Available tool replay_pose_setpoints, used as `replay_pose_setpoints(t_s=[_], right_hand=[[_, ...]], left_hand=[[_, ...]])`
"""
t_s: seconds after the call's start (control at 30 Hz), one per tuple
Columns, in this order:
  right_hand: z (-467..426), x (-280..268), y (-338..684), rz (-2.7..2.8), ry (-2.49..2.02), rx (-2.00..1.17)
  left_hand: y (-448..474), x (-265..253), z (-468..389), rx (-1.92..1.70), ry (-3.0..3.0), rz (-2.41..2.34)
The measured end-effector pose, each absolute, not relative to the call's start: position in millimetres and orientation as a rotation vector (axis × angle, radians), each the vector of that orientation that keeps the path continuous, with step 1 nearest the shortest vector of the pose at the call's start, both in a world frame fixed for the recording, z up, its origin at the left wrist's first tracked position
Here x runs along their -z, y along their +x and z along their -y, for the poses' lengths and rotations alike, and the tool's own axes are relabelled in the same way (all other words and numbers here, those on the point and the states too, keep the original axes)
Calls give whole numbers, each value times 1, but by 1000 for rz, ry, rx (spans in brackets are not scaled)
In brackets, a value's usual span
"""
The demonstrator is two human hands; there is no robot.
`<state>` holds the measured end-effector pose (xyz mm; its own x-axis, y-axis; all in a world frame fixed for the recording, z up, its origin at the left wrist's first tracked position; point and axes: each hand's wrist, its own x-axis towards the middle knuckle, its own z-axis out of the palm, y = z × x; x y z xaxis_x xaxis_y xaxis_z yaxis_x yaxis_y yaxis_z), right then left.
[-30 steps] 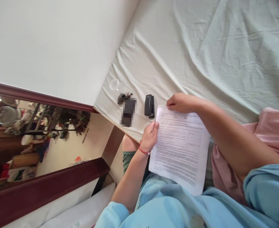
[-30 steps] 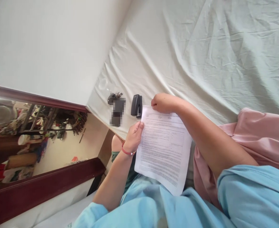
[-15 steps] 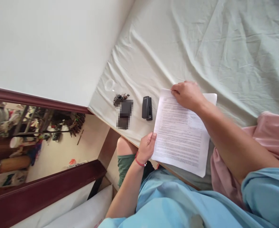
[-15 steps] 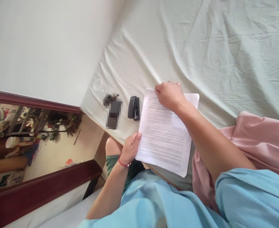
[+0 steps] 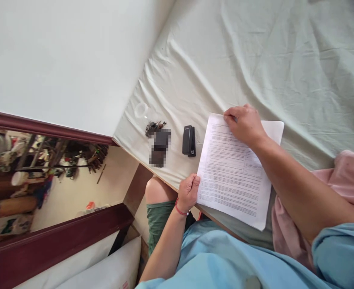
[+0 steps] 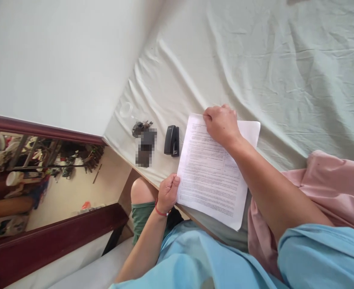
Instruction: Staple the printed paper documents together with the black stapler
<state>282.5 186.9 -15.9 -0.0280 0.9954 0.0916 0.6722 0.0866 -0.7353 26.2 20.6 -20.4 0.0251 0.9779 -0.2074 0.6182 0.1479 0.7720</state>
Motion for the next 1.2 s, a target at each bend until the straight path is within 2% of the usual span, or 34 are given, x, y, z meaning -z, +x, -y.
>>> replay_pose_setpoints(t_s=[0.43,0.73,1.2], right_hand=[[-187,15,285,1767,-1625,-699],[-184,4,285,1698,-1678,-538],[-187,17,287,1643,-1716,-534]], left_hand=[[40,22,-12,-648,1631,-1767],[39,30,-9,-648,1773,-1808],[40,39,-7,-708,2038,-1884]])
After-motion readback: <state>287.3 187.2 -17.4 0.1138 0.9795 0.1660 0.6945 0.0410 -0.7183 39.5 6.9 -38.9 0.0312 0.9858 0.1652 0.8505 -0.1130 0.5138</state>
